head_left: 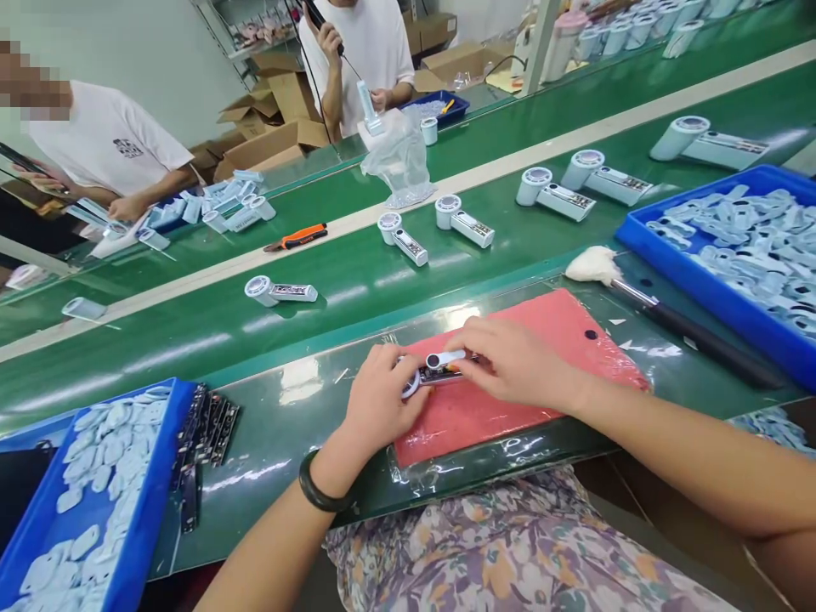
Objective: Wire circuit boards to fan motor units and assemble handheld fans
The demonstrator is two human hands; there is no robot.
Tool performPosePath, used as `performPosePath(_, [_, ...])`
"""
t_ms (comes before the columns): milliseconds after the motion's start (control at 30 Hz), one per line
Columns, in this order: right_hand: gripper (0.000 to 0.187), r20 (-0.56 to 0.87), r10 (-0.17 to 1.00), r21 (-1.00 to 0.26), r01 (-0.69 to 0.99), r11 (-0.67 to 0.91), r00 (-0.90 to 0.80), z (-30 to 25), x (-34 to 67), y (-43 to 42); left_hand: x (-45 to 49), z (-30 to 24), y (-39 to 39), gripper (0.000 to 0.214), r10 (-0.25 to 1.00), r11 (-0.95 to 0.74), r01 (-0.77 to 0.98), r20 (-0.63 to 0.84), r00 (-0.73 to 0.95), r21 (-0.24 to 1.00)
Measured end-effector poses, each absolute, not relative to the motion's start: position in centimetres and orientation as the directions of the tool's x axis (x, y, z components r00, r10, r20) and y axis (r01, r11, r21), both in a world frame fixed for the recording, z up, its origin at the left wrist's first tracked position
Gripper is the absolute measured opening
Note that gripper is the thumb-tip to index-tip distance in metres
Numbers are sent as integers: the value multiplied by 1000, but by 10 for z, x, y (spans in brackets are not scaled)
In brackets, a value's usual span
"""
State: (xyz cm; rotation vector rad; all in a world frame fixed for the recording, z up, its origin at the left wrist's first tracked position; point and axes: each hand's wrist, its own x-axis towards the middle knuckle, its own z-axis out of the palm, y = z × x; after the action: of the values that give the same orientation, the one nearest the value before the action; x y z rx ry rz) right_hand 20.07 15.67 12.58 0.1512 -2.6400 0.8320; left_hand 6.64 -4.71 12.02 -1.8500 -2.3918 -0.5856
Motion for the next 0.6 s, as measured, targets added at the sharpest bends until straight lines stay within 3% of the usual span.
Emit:
performPosePath(200, [10, 254, -49, -365, -143, 920, -966, 116, 196, 141, 62, 125, -49, 35, 916, 133, 906, 299, -267, 402])
performPosePath(267, [9, 242, -37, -369, -127, 921, -970, 118, 196, 141, 64, 125, -48, 25, 912, 95, 894, 321, -254, 438])
performPosePath(367, [13, 259, -3, -494, -135, 859, -966, 116, 196, 144, 70, 123, -44, 14, 892, 115, 872, 337, -301, 475])
performPosePath(467, [20, 288, 37, -742, -198, 640, -957, 106, 195, 149, 78, 123, -42, 9, 876, 205, 843, 291, -384, 498])
performPosePath(533, [21, 237, 51, -848, -181, 498, -970, 96, 193, 154, 81, 123, -42, 8, 879, 248, 833, 247, -408, 494])
performPosePath(600, [25, 148, 21, -881, -122, 458, -989, 89, 193, 158, 84, 123, -44, 7, 895, 234, 849, 237, -379, 473])
